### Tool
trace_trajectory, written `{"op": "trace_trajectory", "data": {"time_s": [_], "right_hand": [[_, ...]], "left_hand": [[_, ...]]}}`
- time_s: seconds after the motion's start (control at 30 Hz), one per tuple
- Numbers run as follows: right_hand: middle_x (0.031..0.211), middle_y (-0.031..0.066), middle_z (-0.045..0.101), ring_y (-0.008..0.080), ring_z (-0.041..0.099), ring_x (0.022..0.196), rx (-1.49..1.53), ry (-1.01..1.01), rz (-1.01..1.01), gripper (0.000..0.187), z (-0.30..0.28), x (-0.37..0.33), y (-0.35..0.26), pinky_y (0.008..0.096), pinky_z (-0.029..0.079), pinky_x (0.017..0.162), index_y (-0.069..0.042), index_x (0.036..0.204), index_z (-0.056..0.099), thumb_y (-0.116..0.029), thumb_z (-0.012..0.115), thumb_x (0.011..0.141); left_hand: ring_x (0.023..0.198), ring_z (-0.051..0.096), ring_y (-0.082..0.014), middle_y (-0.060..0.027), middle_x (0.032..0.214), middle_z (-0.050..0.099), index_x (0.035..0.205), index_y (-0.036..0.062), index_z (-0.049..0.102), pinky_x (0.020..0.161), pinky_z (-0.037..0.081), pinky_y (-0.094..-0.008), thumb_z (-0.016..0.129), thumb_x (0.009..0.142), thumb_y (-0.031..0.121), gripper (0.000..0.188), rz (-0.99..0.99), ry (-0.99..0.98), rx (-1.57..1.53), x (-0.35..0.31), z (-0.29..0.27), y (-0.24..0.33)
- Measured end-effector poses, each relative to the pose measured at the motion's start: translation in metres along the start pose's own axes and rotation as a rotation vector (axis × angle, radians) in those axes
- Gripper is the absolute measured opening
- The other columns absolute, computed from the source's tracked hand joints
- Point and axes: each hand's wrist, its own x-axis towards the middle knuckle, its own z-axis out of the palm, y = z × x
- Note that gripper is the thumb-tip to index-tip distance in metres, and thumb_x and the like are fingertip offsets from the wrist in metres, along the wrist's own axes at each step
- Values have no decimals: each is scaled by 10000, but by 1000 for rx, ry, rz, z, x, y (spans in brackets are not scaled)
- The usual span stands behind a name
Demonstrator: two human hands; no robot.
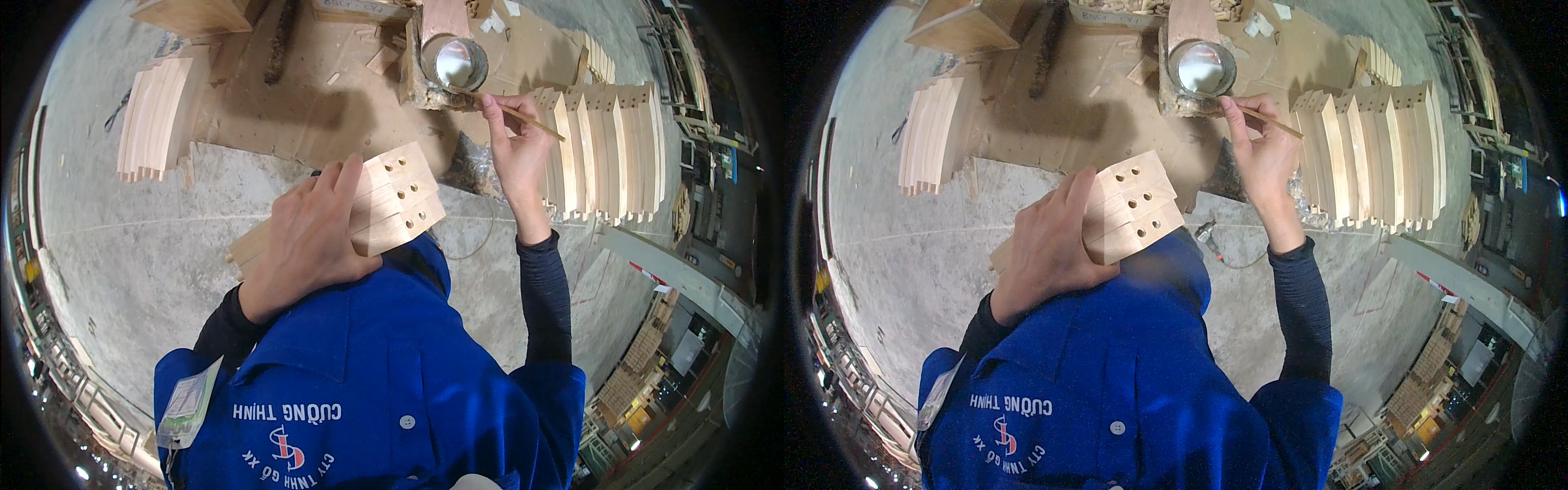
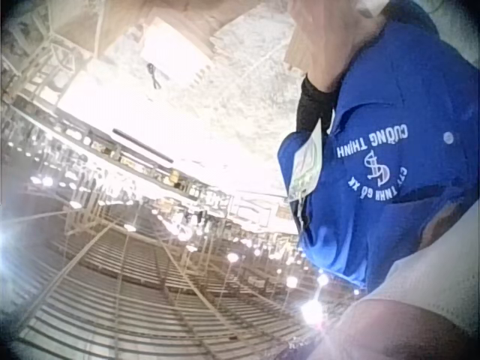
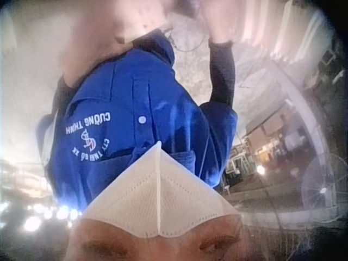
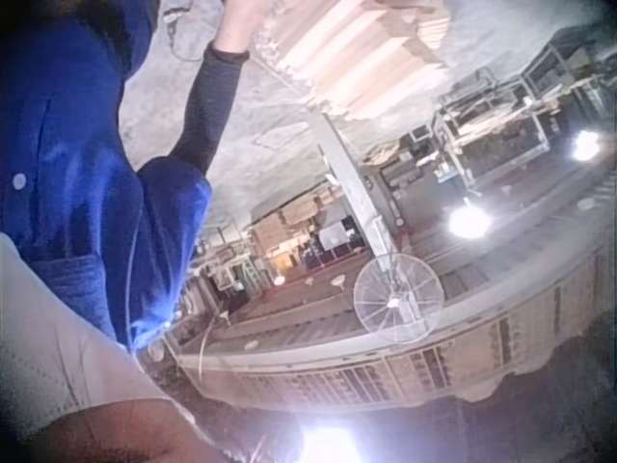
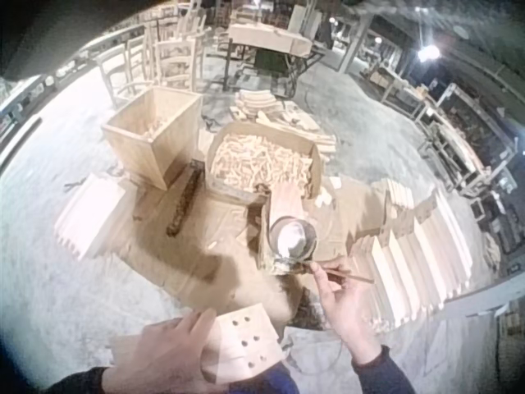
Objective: The person repeatedly picks up small wooden parts with pre-drilled holes, applies glue from a can into the holes using a thin stick, and places the parts back into a stack. The process is repeated for multiple parts in a workshop setting.
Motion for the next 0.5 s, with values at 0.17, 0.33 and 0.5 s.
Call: {"op": "trace_trajectory", "data": {"time_s": [0.17, 0.33, 0.5], "right_hand": [[1009, 197, 760, 241, 770, 924, 512, 67, 112, 142, 14, -4, 15, 332, 630, 783, 30, 1044, 628, -98, 683, 1017], [1054, 222, 750, 280, 758, 993, 739, 115, 345, 188, 7, -1, 15, 345, 638, 836, 27, 1160, 572, -95, 645, 1036], [1183, 208, 722, 289, 718, 1129, 882, 138, 517, 220, 1, 1, 33, 334, 608, 935, 15, 1196, 622, -140, 645, 1041]], "left_hand": [[997, 676, -420, -215, 1140, 628, 1362, -24, 453, 850, 563, -466, 905, 550, 335, 996, 7, 5, -14, -2, 0, -1], [999, 676, -416, -213, 1140, 627, 1362, -25, 453, 848, 563, -465, 903, 554, 335, 992, -9, 0, -1, -5, -1, 0], [987, 680, -413, -208, 1128, 627, 1357, -24, 458, 837, 566, -459, 900, 555, 336, 984, -10, 12, -15, -8, -1, 0]]}}
